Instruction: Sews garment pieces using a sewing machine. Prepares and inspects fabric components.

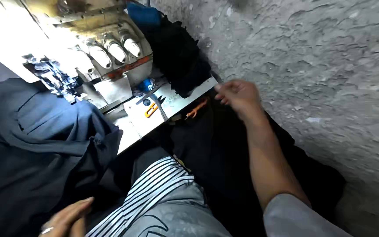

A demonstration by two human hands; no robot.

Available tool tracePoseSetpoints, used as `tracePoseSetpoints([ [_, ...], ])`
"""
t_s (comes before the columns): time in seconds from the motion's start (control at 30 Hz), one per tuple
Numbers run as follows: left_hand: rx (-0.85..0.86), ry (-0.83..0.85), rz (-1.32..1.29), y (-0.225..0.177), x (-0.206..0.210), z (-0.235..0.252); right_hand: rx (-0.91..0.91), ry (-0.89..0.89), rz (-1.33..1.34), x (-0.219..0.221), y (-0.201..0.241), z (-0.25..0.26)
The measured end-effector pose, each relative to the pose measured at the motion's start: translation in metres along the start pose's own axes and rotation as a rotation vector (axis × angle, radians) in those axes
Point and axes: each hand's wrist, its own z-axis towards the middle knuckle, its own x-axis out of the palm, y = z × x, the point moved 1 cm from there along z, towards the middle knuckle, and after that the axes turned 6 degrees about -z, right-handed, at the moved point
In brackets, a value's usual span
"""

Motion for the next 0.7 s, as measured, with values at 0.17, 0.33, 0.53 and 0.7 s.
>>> tracePoseSetpoints([
  [0.17, -0.013, 0.259, -0.099, -0.004, 0.045, 0.013, -0.339, -0.094, -0.17, -0.018, 0.034, 0.052],
  [0.33, -0.038, 0.296, 0.058, -0.003, 0.035, 0.037, -0.59, 0.176, -0.562, 0.042, 0.001, 0.113],
  [0.53, -0.14, 0.294, 0.083, -0.003, 0.041, 0.032, -0.66, 0.02, -0.283, 0.058, -0.021, 0.147],
  [0.7, -0.035, 0.353, 0.018, -0.021, 0.051, 0.068, -0.575, -0.136, 0.388, 0.024, 0.02, 0.168],
])
